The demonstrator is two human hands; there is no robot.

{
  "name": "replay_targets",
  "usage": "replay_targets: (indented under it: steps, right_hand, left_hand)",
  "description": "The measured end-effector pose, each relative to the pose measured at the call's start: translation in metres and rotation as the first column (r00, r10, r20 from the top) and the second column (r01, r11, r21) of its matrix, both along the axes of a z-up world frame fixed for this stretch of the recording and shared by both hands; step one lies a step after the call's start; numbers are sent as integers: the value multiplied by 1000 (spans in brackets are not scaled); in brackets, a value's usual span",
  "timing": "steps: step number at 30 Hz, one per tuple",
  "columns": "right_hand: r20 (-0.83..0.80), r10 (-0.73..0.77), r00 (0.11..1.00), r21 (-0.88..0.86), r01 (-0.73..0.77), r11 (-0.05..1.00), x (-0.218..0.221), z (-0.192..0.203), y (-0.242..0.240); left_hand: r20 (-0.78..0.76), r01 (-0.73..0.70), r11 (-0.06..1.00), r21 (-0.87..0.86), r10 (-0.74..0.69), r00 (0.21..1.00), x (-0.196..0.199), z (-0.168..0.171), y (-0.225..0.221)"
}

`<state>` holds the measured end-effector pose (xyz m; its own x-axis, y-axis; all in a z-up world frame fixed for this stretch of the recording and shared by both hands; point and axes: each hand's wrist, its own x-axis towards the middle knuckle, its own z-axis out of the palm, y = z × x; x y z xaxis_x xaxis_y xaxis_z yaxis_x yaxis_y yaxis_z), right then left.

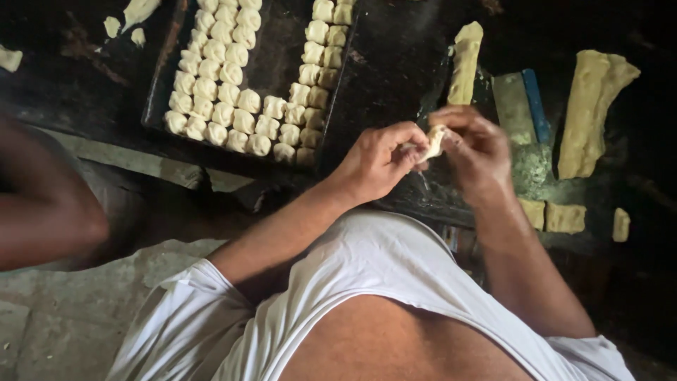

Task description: Shaping and folding small portions of dough into pastries on a baking tray.

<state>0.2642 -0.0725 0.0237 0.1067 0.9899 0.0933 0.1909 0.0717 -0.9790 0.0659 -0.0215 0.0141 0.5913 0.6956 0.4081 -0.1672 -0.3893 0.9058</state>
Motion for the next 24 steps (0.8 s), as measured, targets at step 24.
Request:
replay_targets:
  steps: [24]
  right_hand:
    - [713, -84, 696, 512, -436, 740, 1, -22, -1]
  left_hand:
    - [164, -97, 821, -562, 225, 960, -7, -34, -13]
